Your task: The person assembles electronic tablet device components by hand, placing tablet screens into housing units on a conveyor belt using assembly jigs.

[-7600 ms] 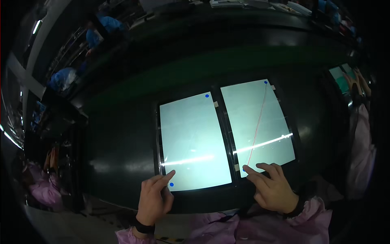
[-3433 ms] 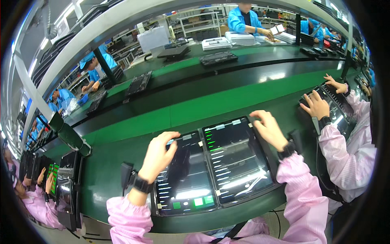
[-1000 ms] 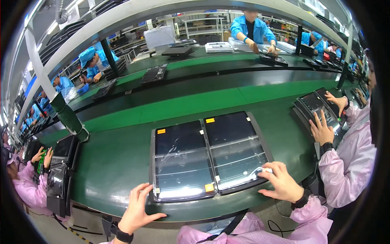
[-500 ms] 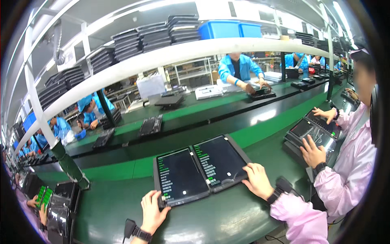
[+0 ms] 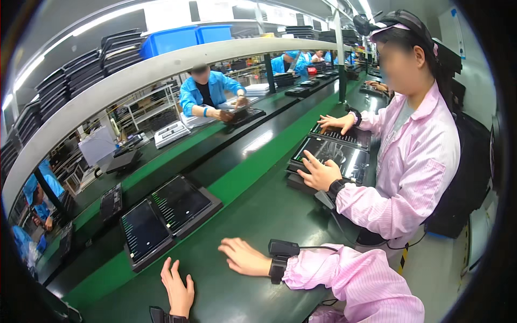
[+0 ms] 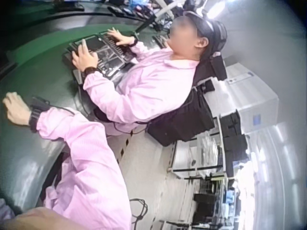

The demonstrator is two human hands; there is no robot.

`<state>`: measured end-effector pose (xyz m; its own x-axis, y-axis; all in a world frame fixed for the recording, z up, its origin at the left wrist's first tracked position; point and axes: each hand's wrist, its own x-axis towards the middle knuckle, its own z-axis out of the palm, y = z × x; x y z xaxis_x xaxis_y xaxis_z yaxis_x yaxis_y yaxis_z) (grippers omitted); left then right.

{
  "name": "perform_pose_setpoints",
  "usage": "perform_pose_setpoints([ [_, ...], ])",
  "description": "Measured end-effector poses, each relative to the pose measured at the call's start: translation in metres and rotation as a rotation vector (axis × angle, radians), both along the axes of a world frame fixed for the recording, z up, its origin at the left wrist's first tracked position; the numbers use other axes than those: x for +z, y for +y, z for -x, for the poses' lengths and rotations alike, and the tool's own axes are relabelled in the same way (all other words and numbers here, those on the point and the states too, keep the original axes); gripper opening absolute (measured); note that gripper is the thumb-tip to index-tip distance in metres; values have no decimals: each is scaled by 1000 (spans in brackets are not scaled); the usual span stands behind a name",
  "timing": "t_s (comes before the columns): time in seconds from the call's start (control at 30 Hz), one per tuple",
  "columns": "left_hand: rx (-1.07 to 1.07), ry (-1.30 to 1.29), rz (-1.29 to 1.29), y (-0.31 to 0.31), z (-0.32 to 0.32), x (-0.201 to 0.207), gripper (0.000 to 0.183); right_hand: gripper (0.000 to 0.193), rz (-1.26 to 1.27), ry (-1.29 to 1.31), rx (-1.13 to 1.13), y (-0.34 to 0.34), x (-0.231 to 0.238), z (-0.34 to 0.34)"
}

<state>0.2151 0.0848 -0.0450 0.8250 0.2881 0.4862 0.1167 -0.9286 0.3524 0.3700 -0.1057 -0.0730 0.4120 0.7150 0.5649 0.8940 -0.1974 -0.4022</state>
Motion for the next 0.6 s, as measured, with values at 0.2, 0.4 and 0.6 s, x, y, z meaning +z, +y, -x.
perform_pose_setpoints([
  [0.2, -103, 120, 53, 2, -5, -8, 38, 30, 86, -64, 77, -5, -5, 1],
  [0.4, -87, 103, 66, -3, -2, -7, 34, 29, 93, -48, 97, -8, -6, 0],
  [0.6, -87, 128, 56, -5, -10, -10, 35, 27, 45, -52, 90, -9, -11, -10],
])
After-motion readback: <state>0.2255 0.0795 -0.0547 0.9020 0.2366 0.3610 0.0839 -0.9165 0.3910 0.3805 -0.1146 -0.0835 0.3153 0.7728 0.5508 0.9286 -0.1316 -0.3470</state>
